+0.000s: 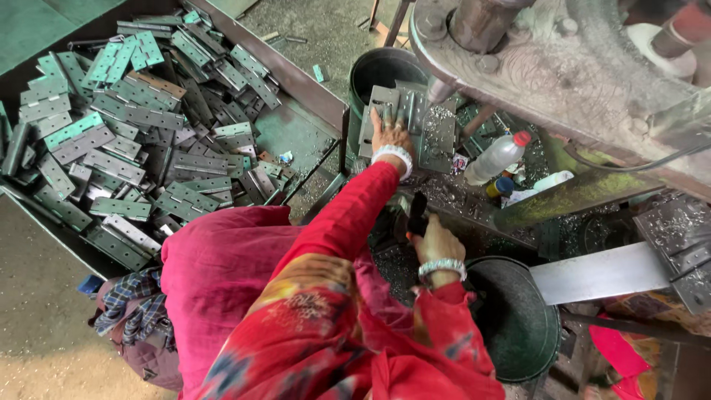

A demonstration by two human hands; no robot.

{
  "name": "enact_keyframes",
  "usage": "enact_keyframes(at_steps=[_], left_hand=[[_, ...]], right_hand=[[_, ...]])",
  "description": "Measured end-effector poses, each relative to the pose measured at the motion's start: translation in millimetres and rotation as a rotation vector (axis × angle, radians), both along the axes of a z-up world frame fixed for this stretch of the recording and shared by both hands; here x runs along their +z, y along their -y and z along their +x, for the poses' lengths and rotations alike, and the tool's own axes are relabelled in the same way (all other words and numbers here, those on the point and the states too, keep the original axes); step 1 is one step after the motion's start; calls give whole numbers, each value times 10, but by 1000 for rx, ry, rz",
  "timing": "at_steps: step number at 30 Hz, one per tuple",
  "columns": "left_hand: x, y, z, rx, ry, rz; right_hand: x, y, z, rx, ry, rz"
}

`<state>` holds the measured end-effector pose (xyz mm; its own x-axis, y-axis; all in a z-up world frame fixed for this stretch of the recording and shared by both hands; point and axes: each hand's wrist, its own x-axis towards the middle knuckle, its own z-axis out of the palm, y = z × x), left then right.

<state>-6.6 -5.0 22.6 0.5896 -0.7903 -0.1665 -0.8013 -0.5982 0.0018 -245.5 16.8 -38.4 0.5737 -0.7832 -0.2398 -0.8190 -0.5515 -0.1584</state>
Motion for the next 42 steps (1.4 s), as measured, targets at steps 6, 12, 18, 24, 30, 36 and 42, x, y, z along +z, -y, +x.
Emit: enact_keyframes(at_steps=[6, 12, 18, 24, 30, 36, 42], left_hand=[[-154, 168, 101, 54, 5, -76], [-259, -135, 100, -23, 55, -280], [-526, -707, 281, 31, 68, -830], [-1346, -1783, 1733, 359, 213, -362], [-2036, -2343, 2817, 491, 65, -95], [-1623, -2588, 2912, 246, 208, -163], [-869, -2721, 2453, 120, 145, -89]], right_hand=[[-333, -534, -94, -162, 95, -51], [-914, -347, -195, -127, 102, -56], [-699, -554, -204, -169, 111, -24], [398, -232, 160, -33, -240, -86], [1095, -16, 614, 167, -341, -158], [1202, -175, 622, 108, -308, -143], [1179, -201, 596, 116, -259, -143]])
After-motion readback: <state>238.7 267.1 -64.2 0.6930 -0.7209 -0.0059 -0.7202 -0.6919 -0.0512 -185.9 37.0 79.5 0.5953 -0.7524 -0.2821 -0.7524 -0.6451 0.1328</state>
